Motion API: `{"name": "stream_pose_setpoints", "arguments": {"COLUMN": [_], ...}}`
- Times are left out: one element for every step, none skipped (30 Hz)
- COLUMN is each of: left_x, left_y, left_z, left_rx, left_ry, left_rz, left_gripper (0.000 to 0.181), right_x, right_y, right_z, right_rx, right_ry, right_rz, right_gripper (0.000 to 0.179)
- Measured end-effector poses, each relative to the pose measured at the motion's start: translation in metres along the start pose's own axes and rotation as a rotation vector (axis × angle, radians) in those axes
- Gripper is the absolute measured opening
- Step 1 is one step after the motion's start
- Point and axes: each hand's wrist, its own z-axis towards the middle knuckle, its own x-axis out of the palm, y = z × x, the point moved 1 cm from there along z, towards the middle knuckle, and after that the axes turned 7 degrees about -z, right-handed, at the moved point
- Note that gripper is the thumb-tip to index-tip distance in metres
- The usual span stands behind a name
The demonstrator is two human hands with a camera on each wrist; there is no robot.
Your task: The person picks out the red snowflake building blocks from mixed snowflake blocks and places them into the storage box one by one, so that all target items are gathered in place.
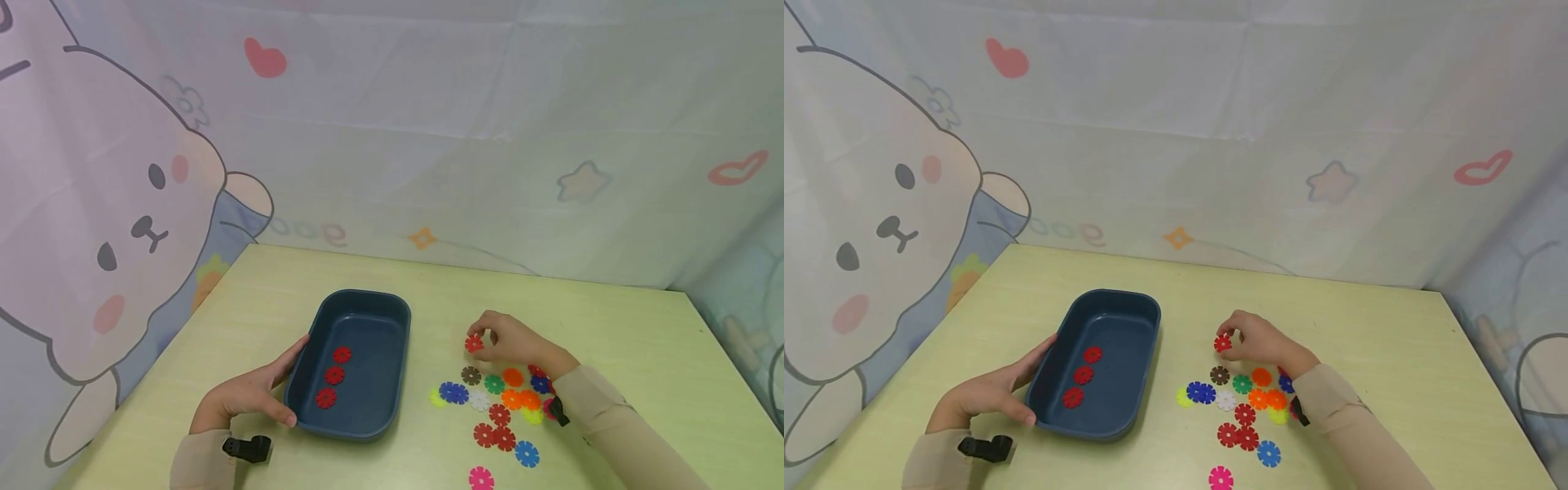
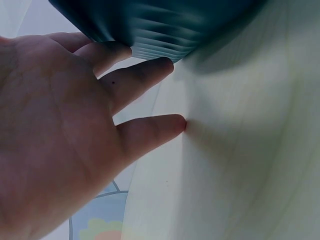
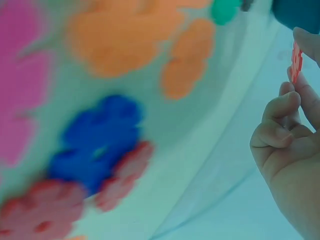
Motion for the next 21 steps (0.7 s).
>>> {"name": "stream_pose_setpoints", "arguments": {"left_x": [0.0, 0.0, 0.0, 0.0, 0.0, 0.0, 0.0, 0.0, 0.0, -0.001, -0.001, -0.001, -0.001, -0.001, -0.001, -0.001, -0.001, -0.001, -0.001, -0.001, -0.001], "left_y": [0.0, 0.0, 0.0, 0.001, 0.001, 0.001, 0.001, 0.001, 0.001, 0.001, 0.001, 0.001, 0.001, 0.001, 0.0, 0.0, 0.0, 0.0, 0.0, 0.0, 0.0], "left_z": [0.0, 0.0, 0.0, 0.0, 0.0, 0.0, 0.0, 0.0, 0.0, 0.0, 0.0, 0.0, 0.0, 0.0, 0.0, 0.0, 0.0, 0.0, 0.0, 0.0, 0.0], "left_rx": [-0.001, -0.003, -0.004, -0.004, -0.005, -0.005, -0.004, -0.004, -0.004, -0.005, -0.006, -0.007, -0.008, -0.01, -0.01, -0.011, -0.01, -0.009, -0.009, -0.009, -0.008], "left_ry": [0.0, 0.0, -0.001, -0.001, 0.001, 0.001, 0.002, 0.001, 0.001, 0.001, 0.0, -0.001, -0.001, -0.002, -0.002, -0.001, -0.001, -0.001, -0.002, -0.002, -0.003], "left_rz": [0.0, 0.001, 0.001, 0.002, 0.001, 0.0, 0.0, 0.0, -0.001, -0.002, -0.002, -0.001, -0.001, 0.0, 0.0, 0.001, 0.001, 0.002, 0.002, 0.002, 0.0], "left_gripper": [0.128, 0.128, 0.128, 0.128, 0.128, 0.128, 0.128, 0.128, 0.128, 0.128, 0.128, 0.128, 0.128, 0.128, 0.128, 0.128, 0.128, 0.128, 0.128, 0.128, 0.128], "right_x": [-0.001, -0.003, -0.004, -0.006, -0.007, -0.008, -0.009, -0.011, -0.012, -0.013, -0.014, -0.016, -0.017, -0.018, -0.019, -0.02, -0.02, -0.021, -0.021, -0.021, -0.021], "right_y": [0.003, 0.006, 0.01, 0.013, 0.016, 0.02, 0.023, 0.026, 0.029, 0.032, 0.035, 0.038, 0.041, 0.045, 0.049, 0.052, 0.056, 0.06, 0.064, 0.068, 0.072], "right_z": [0.002, 0.004, 0.006, 0.008, 0.01, 0.013, 0.015, 0.018, 0.02, 0.023, 0.026, 0.028, 0.031, 0.033, 0.035, 0.038, 0.04, 0.043, 0.045, 0.048, 0.051], "right_rx": [-0.022, -0.042, -0.056, -0.066, -0.075, -0.084, -0.092, -0.101, -0.111, -0.121, -0.134, -0.142, -0.15, -0.157, -0.168, -0.178, -0.187, -0.192, -0.202, -0.211, -0.218], "right_ry": [-0.008, -0.013, -0.017, -0.018, -0.019, -0.02, -0.02, -0.021, -0.024, -0.028, -0.034, -0.038, -0.041, -0.045, -0.047, -0.048, -0.047, -0.044, -0.042, -0.039, -0.036], "right_rz": [-0.003, 0.001, 0.002, 0.008, 0.015, 0.021, 0.027, 0.031, 0.03, 0.029, 0.027, 0.025, 0.023, 0.022, 0.019, 0.019, 0.021, 0.021, 0.02, 0.021, 0.02], "right_gripper": [0.028, 0.027, 0.026, 0.026, 0.026, 0.025, 0.025, 0.026, 0.026, 0.026, 0.027, 0.027, 0.028, 0.028, 0.028, 0.029, 0.029, 0.028, 0.028, 0.029, 0.029]}}
